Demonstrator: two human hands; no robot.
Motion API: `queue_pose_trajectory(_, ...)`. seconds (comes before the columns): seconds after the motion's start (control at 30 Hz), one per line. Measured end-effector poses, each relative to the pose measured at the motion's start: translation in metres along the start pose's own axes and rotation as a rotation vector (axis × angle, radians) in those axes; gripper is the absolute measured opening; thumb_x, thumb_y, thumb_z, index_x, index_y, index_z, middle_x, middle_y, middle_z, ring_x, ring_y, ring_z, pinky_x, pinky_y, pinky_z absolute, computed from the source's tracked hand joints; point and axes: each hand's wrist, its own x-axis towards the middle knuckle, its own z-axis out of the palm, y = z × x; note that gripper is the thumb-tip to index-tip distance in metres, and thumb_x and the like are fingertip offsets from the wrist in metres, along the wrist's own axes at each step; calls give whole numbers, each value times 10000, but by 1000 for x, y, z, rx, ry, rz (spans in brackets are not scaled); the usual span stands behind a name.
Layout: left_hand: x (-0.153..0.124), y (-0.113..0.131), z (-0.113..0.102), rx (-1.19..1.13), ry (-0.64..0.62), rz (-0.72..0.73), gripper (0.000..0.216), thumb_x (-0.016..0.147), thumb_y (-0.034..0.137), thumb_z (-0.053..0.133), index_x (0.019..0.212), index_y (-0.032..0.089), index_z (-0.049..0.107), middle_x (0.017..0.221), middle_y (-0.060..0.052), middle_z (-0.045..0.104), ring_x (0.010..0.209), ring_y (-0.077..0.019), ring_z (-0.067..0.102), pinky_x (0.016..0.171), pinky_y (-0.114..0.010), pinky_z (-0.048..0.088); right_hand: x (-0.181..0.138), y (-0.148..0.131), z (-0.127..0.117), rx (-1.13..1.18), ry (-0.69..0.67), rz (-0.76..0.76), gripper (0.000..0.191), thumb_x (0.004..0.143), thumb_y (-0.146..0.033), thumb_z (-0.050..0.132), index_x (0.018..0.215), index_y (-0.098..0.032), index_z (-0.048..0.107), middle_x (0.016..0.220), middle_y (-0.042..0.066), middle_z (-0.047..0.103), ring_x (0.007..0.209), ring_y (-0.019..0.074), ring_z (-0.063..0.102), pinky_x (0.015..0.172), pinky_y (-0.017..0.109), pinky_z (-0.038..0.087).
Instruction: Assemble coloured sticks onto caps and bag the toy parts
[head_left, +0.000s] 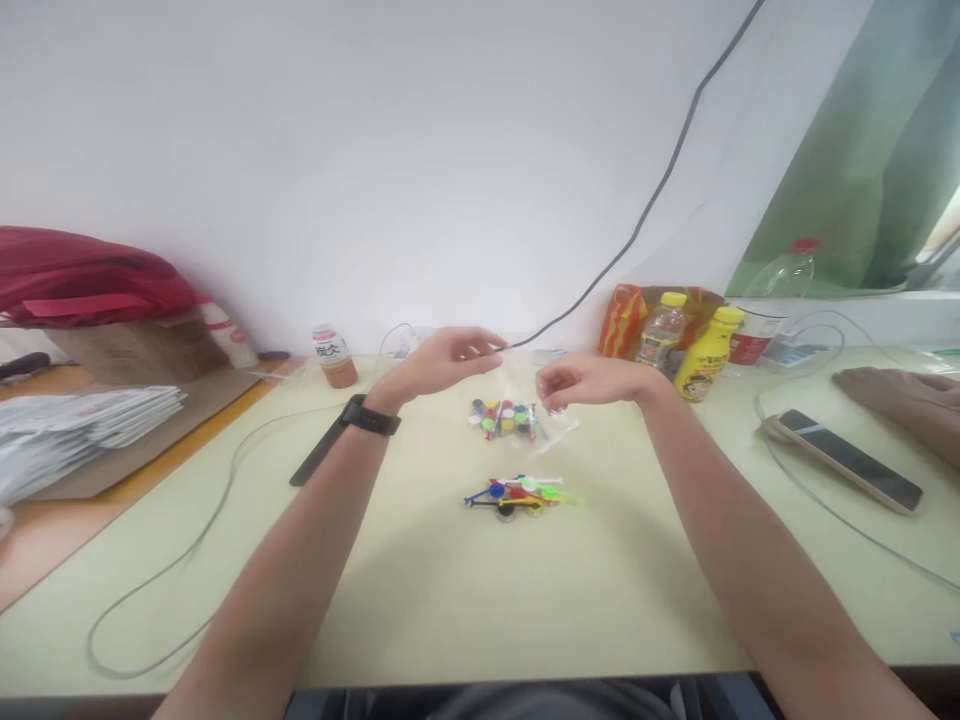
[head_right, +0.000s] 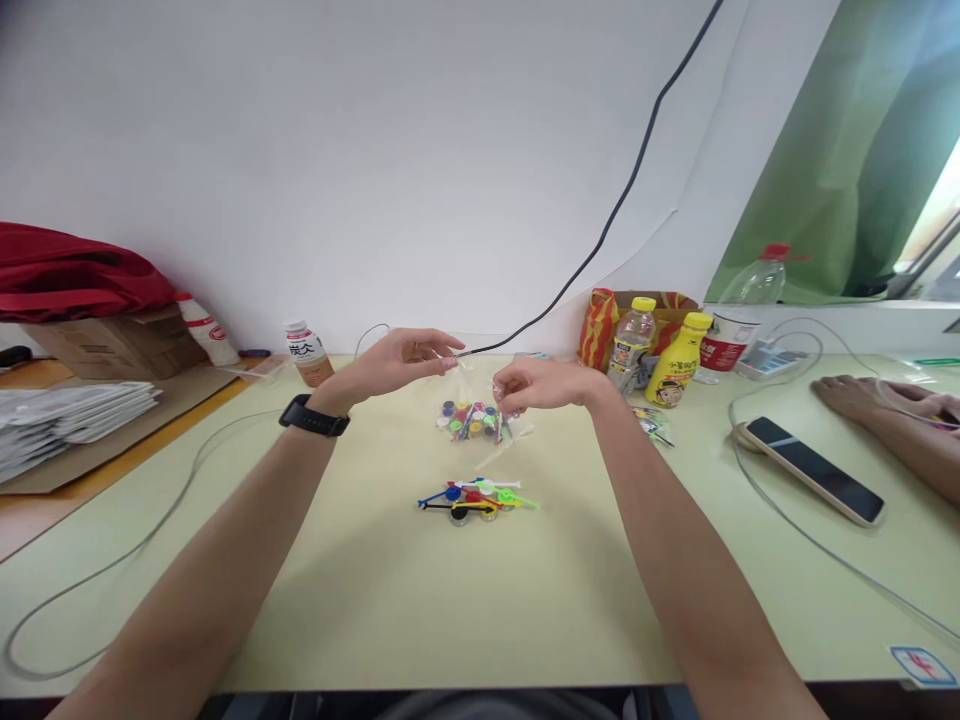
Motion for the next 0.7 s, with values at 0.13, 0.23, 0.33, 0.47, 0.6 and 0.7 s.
queue_pose_trajectory(0.13,0,1,1,43,-51,-23,365,911,525,671,1048,198,755,856,-61,754,772,-171,676,627,-259,483,-3,-4,-1,-62,-8,35,185,841,-390,666,868,-208,651,927,30,688,857,197,599,694,285,438)
queue_pose_trajectory(0.23,0,-2,-1,30,-96,-32,333,916,498,667,964,177,746,801,-64,760,740,-171,691,629,-261,491,-5,-1,-2,-24,-20,38,210,840,-406,683,911,-210,659,980,44,703,920,215,618,751,301,464)
queue_pose_trajectory(0.33,-1,-7,-6,20,-156,-46,307,898,474,690,932,174,745,852,-79,782,815,-191,726,706,-279,529,-8,5,-5,64,-37,32,267,831,-442,710,949,-206,666,1001,56,707,951,223,632,805,321,481)
queue_pose_trajectory(0.47,-2,-13,-12,60,-247,-74,322,863,486,721,964,184,762,912,-83,794,845,-205,739,732,-295,546,-11,11,-8,158,-23,1,346,817,-477,736,1014,-199,679,1048,70,702,965,221,641,846,339,491)
queue_pose_trajectory(0.6,0,-17,-11,94,-284,-68,324,865,496,713,964,194,773,931,-73,792,859,-202,734,720,-286,539,-13,13,-10,150,0,-1,345,839,-471,721,1053,-202,689,1101,76,698,1007,229,646,865,345,495)
queue_pose_trajectory(0.7,1,-19,-10,111,-295,-58,310,868,492,705,950,201,774,919,-61,789,845,-196,726,712,-283,532,-14,13,-10,132,16,5,351,828,-457,731,1080,-214,706,1108,71,710,1019,242,656,869,348,502)
